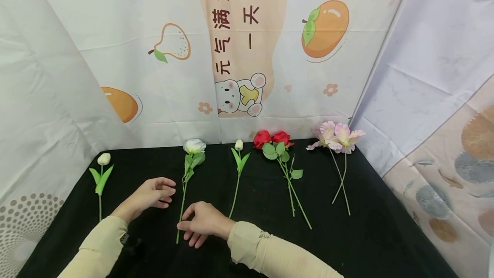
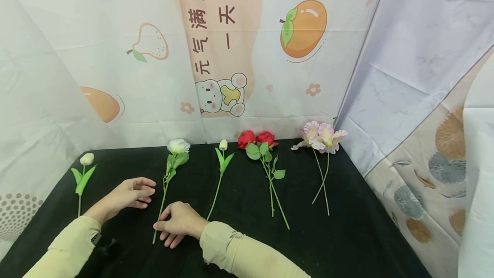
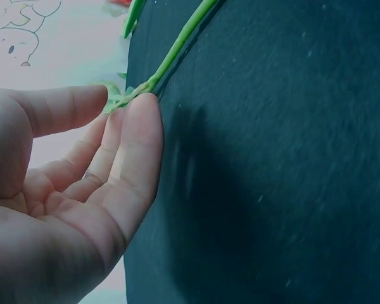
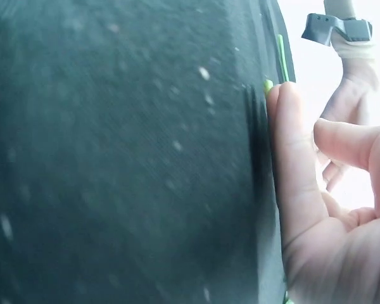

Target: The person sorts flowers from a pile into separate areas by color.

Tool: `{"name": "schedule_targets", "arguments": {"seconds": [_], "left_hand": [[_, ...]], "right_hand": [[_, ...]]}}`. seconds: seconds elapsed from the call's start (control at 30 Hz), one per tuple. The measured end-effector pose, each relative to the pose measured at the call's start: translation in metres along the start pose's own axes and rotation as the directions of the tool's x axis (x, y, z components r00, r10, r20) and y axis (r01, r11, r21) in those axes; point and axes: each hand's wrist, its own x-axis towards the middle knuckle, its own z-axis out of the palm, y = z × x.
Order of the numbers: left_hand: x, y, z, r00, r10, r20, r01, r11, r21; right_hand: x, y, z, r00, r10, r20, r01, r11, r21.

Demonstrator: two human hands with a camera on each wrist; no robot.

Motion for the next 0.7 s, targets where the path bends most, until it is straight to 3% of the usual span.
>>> {"name": "schedule_targets", "arguments": {"seconds": [0.43, 0.7], "left_hand": [[-0.01, -0.002, -0.047, 0.999, 0.004, -0.041, 0.001, 0.992, 0.128], [-0.021, -0.008, -0.078, 0.994, 0.021, -0.105, 0.003, 0.973, 0.23]], "right_hand": [[-0.008, 0.0, -0.023, 1.0, -0.011, 0.03, 0.011, 1.0, -0.001], [-0.014, 0.0, -0.042, 0.998, -0.006, 0.057, 0.006, 1.0, -0.007]]}}
